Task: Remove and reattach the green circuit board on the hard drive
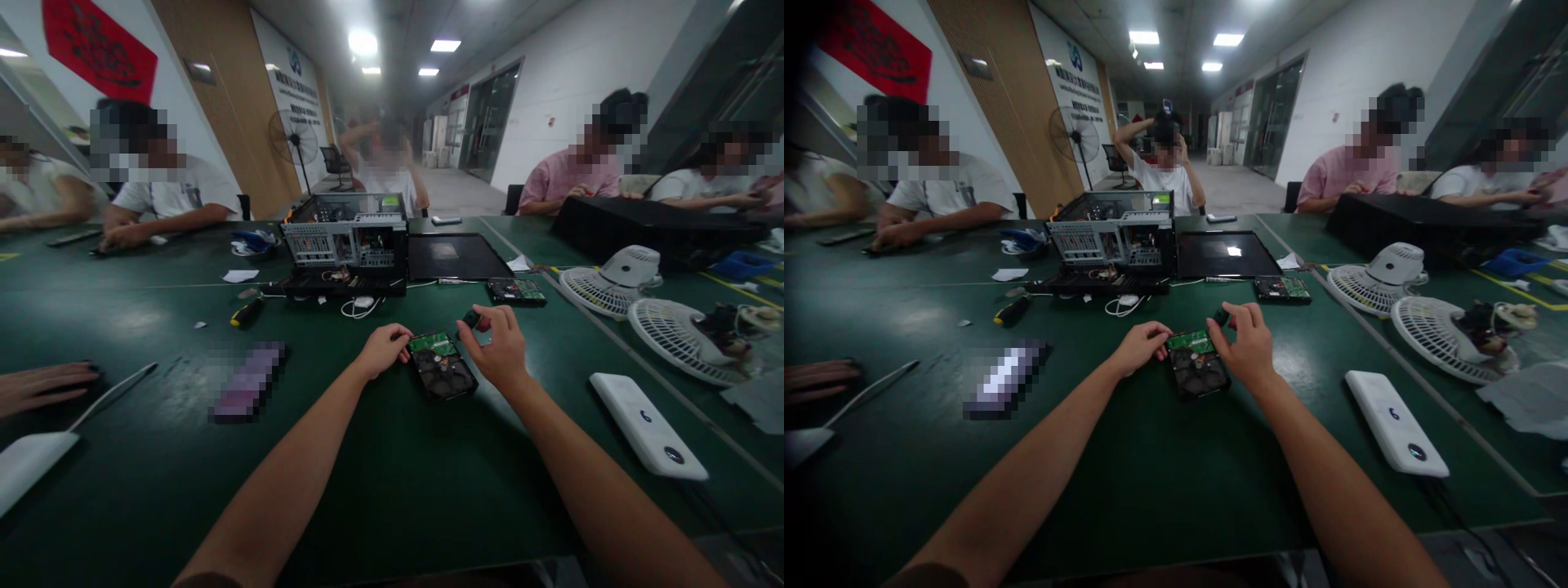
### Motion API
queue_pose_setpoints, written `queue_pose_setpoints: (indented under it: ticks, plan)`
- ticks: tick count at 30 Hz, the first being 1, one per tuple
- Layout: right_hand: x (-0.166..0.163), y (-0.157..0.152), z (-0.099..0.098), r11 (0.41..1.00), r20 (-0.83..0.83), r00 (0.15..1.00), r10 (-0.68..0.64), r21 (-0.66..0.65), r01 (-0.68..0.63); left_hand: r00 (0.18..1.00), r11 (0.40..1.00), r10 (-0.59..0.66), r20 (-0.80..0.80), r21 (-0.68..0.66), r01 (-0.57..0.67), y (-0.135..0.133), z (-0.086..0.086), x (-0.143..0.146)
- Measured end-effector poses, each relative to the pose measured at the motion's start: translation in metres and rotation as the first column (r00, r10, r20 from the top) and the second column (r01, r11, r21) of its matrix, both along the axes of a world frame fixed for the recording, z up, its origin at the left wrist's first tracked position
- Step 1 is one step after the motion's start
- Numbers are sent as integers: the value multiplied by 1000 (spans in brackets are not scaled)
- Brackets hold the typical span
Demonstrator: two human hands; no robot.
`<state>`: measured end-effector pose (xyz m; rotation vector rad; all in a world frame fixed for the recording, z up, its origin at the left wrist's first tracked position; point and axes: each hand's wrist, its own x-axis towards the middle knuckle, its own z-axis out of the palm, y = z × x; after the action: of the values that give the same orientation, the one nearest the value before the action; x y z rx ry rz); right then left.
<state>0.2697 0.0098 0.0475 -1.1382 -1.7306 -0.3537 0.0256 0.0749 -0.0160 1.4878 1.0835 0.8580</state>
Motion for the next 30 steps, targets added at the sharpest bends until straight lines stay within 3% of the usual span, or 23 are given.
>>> queue_pose_setpoints:
  ticks: [6, 18, 30]
  plan:
    - [-1, 4, -4, 997, -38, 996, 78, -15, -79, 1000, 1000, -7, 14, 7, 7, 0, -1, 0]
    - [0, 3, -3, 1000, 3, 1000, 21, -1, -21, 1000, 1000, 0, 16, 3, 0, -1, -1, 2]
    - [0, 6, -4, 997, -44, 996, 72, 0, -72, 1000, 1000, -15, 15, -8, 15, 2, -4, 1]
